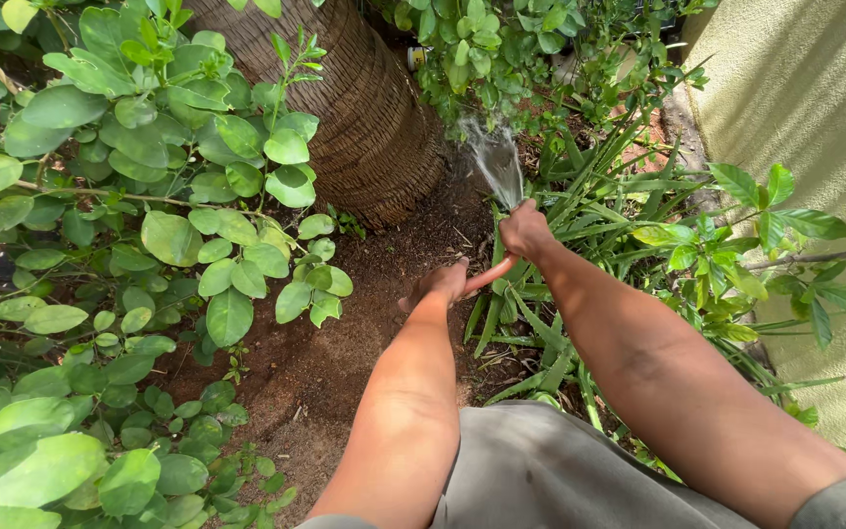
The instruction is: The person waters the base of a palm tree and surrounding bushes using a hose.
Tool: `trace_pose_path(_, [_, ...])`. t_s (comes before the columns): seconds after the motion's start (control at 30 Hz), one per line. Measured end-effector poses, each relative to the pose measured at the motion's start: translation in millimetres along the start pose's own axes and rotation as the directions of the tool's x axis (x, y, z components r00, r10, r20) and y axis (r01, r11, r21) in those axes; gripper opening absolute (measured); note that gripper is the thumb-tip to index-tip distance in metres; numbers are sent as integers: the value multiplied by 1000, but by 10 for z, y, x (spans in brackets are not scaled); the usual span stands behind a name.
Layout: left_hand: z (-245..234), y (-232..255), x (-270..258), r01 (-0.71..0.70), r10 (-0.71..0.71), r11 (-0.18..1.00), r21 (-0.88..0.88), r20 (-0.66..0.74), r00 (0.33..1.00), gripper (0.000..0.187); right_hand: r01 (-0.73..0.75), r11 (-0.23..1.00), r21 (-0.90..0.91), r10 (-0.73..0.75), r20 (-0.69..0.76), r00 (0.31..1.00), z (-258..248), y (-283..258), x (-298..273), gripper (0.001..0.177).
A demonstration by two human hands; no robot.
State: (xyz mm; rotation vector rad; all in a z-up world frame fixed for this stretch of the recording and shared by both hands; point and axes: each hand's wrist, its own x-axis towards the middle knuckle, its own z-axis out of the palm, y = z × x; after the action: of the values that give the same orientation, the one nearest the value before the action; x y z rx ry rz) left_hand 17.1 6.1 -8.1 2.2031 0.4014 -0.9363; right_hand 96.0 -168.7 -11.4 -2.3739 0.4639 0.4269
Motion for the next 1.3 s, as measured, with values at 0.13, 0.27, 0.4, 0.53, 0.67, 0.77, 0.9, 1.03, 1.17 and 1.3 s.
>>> trace_pose_path(0.13, [45,-38,250,-3,3,1000,-13,3,1000,65,0,1000,20,0,-22,1000,-25,-64,-50,50])
trace_pose_path(0.27, [136,-119,620,-17,17,997,-72,-4,1000,69,7,999,34,-7,-13,1000,-76,-99,-135,51])
trace_pose_path(0.4, [123,-122,604,-29,28,997,-75,-18,999,69,-16,999,39,16,5,1000,-81,-96,-161,52])
trace_pose_path(0.53, [63,-72,337,18,-21,999,-51,-54,998,63,75,997,17,-74,-30,997,-49,32,-10,56])
trace_pose_path(0.67, [134,-60,494,-40,38,999,-36,-43,998,67,59,998,7,-58,-34,998,57,173,229,59])
trace_pose_path(0.77, [226,-148,698,-69,68,997,-47,-25,997,70,101,995,-17,-101,-53,993,138,278,342,60])
trace_pose_path(0.9, [354,-219,832,-39,37,996,-77,-27,999,67,106,993,-48,-108,-38,993,207,324,373,61])
trace_pose_path(1.03, [372,-282,869,-71,70,996,-55,-19,997,66,158,987,-33,-160,-52,986,253,343,375,58])
trace_pose_path(1.17, [385,-292,859,-61,60,997,-43,-29,998,68,171,985,-13,-172,-42,984,272,324,332,54])
trace_pose_path(1.3, [359,-322,809,-46,46,998,-52,-2,999,65,121,993,-5,-121,-15,992,206,207,160,53])
